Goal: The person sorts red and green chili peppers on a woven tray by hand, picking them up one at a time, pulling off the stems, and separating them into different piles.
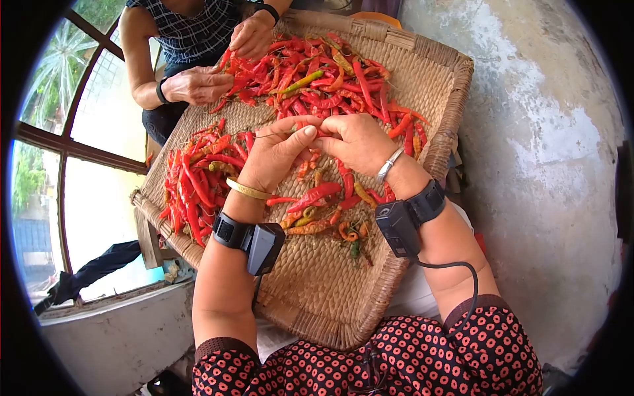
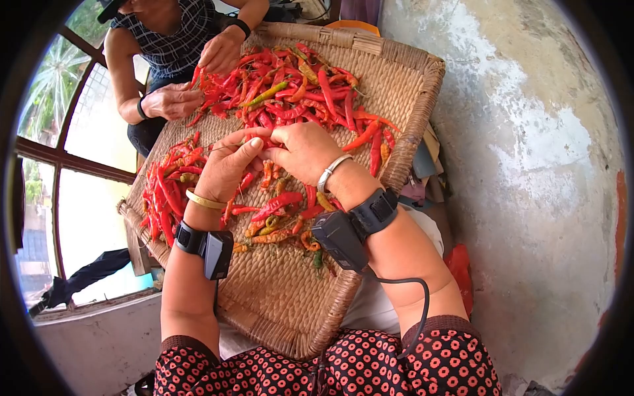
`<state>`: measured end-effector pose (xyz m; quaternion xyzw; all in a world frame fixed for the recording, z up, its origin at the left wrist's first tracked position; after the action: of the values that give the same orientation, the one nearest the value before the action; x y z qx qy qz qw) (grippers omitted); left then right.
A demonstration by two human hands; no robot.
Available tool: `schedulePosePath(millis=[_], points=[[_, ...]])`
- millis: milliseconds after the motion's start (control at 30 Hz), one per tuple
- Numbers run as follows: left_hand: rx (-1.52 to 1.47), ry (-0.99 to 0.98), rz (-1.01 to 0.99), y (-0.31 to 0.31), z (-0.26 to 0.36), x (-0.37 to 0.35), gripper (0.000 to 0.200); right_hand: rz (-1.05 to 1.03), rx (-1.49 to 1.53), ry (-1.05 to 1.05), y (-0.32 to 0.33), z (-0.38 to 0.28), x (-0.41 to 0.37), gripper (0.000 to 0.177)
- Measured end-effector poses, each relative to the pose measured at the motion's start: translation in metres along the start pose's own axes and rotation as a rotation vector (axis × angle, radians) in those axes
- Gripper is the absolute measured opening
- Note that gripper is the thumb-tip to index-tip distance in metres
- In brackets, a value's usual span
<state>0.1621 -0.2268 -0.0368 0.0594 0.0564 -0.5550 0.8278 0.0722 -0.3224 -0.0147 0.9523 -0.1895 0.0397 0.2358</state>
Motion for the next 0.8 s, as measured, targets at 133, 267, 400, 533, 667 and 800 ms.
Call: schedulePosePath(millis=[133,267,400,533,667,800], points=[[0.331,0.018,0.207,0.029,0.011,-0.003,0.019,0.195,0.126,-0.016,0.01,0.009,0.0,0.024],[1.212,0.038,0.512,0.085,0.029,-0.015,0.023,0.165,0.083,-0.113,0.016,0.006,-0.001,0.022],[1.646,-0.084,0.738,0.059,0.048,-0.026,0.026,0.194,0.012,0.011,0.012,0.005,0.0,0.02],[1.447,-0.231,0.201,0.013,0.017,-0.004,0.026,0.284,0.228,-0.081,0.019,0.012,0.001,0.016],[1.599,-0.508,0.047,-0.042,-0.009,0.002,0.021,0.301,0.426,-0.138,0.02,0.012,0.001,0.015],[1.721,-0.589,-0.105,-0.077,-0.025,0.006,0.034,0.284,0.367,-0.107,0.017,0.008,0.001,0.015]])
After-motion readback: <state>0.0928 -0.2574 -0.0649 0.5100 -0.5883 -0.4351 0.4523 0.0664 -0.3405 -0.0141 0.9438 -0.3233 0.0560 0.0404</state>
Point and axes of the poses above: each hand's wrist, its own x-axis towards the middle knuckle, its own y-axis out of the back of the hand, z = x × y, the point moved 6 cm from there along x, towards the middle knuckle, and after that the axes turned 12 degrees about x, right-handed, at the moved point
